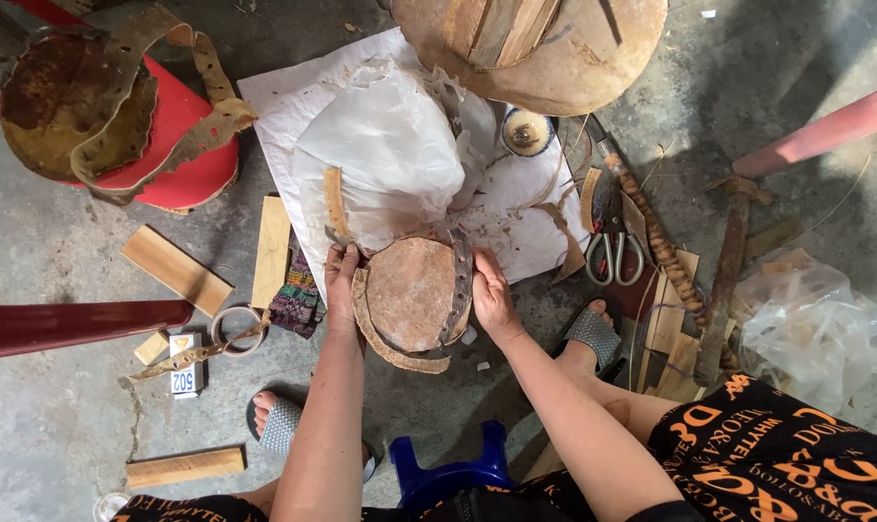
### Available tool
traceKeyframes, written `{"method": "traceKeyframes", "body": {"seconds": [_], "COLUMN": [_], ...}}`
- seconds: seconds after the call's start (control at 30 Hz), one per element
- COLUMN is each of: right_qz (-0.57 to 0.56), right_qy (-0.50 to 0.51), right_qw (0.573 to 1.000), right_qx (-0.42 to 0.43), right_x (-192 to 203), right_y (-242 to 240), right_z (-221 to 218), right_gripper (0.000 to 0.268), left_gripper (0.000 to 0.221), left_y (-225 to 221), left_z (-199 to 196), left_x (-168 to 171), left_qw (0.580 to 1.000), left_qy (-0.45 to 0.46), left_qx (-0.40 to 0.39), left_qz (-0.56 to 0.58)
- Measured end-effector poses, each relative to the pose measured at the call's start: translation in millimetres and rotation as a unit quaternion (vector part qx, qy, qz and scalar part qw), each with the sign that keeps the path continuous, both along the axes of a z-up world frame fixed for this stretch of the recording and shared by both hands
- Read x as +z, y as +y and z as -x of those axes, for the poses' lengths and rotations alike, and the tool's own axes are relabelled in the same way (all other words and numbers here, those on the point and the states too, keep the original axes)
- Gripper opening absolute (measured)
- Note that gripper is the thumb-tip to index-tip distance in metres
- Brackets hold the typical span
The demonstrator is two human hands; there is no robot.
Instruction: Trimming the edges of leather pieces and fitting them onto a circular wooden frame using scissors.
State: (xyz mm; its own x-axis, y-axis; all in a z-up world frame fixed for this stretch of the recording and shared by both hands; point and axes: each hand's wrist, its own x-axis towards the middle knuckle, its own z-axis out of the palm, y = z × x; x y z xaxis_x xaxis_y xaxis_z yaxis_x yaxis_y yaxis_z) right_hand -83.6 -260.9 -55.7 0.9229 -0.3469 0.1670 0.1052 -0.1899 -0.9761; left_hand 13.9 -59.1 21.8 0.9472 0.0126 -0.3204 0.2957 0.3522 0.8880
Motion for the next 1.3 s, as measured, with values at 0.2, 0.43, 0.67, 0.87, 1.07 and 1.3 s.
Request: {"method": "traceKeyframes", "body": {"seconds": [0.2,0.43,0.67,0.87,1.07,1.3], "right_qz": [-0.015,-0.066,-0.194,-0.325,-0.402,-0.420], "right_qy": [0.004,-0.004,0.059,0.167,0.191,0.216], "right_qw": [1.000,0.997,0.976,0.923,0.890,0.881], "right_qx": [-0.009,-0.029,-0.084,-0.126,-0.093,-0.007], "right_x": [12.0,10.1,-4.8,35.6,23.6,8.4], "right_y": [0.4,2.6,-3.2,-15.7,-34.5,-66.7], "right_z": [-1.5,1.4,4.9,2.8,8.1,9.6], "right_gripper": [0.043,0.036,0.028,0.018,0.020,0.025], "left_gripper": [0.012,0.014,0.021,0.050,0.057,0.082], "left_y": [-0.6,6.5,15.8,25.2,44.5,71.9], "left_z": [-2.5,-1.5,-0.5,12.2,39.3,100.4], "left_x": [-2.2,-20.9,-56.1,-31.6,-16.8,-98.7], "left_qw": [1.000,0.999,0.998,0.996,0.983,0.963], "left_qy": [-0.013,-0.007,0.023,0.075,0.184,0.247], "left_qx": [0.002,-0.015,-0.027,-0.038,-0.012,0.105], "left_qz": [-0.004,0.034,0.060,0.040,-0.022,-0.019]}}
